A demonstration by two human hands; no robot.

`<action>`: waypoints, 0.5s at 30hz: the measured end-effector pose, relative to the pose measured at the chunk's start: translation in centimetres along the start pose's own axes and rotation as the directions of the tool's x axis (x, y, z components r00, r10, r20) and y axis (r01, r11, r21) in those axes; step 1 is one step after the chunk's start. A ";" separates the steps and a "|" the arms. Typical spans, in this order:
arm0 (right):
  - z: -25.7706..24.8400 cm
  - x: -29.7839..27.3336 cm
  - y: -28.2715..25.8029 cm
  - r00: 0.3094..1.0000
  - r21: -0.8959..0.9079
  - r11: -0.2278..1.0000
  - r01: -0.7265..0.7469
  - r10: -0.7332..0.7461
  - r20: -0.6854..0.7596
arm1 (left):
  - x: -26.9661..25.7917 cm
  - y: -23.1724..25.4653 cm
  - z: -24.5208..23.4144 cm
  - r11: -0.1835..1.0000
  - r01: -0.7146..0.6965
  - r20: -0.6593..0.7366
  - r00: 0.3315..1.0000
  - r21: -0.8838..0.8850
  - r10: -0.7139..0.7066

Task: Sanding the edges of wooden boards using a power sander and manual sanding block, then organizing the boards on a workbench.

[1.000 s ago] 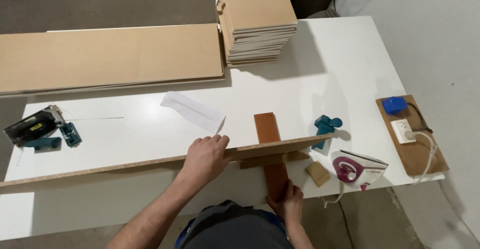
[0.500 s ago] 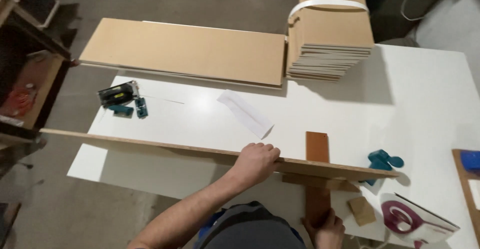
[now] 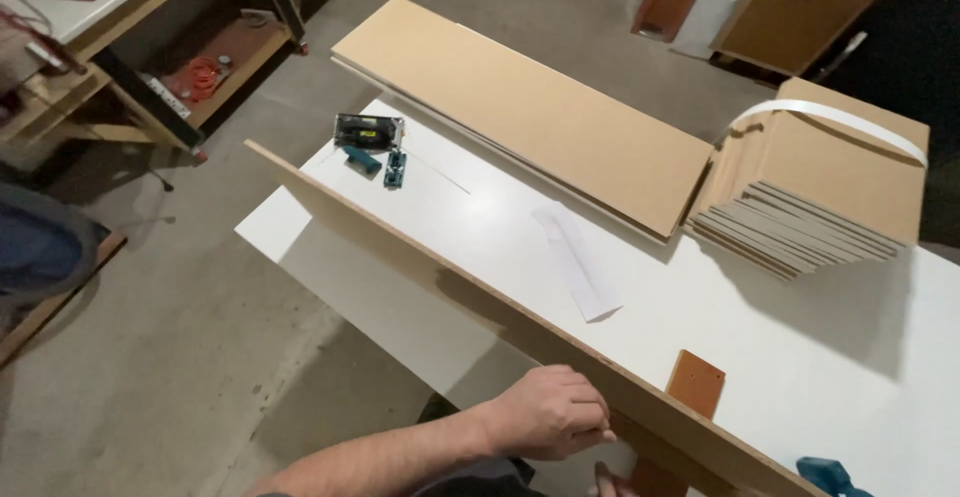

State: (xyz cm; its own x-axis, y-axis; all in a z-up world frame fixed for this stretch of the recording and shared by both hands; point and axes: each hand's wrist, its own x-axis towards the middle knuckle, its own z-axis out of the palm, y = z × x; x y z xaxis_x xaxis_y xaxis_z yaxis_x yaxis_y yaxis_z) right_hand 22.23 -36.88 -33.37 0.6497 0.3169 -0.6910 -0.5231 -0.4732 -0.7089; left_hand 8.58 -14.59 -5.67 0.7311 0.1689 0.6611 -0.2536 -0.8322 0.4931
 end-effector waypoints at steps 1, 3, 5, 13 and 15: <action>2.8 -2.3 -3.4 0.995 0.088 0.994 -0.067 0.060 0.083 | -2.3 -0.6 0.4 1.000 0.010 -0.013 1.000 0.010 -0.009; 7.5 -8.3 -9.7 0.956 0.256 0.943 -0.214 0.148 0.253 | -6.8 -2.1 0.8 0.987 0.104 0.115 0.986 0.122 -0.118; 13.3 -14.5 -15.3 0.878 0.361 0.869 -0.339 0.155 0.453 | -10.0 -1.7 -2.1 0.982 0.156 0.113 0.979 0.101 -0.167; 33.9 -22.4 -10.9 0.113 0.327 0.771 0.547 -0.455 0.883 | -24.2 -4.9 -17.1 0.050 0.712 -0.062 0.008 -0.700 -0.998; 39.5 -19.5 -6.9 -0.436 0.375 -0.252 0.892 -0.260 0.861 | -22.6 -1.4 -24.5 -0.241 -0.176 0.267 -0.142 -0.954 -0.953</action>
State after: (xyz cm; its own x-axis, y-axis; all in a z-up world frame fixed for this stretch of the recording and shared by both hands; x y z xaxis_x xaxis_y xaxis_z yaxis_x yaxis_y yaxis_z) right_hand -8.62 -7.39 -20.57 -0.6223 0.6930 0.3638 0.5045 0.7106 -0.4905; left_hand -23.11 -4.34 -7.50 0.3066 0.6282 -0.7151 -0.6719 0.6750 0.3048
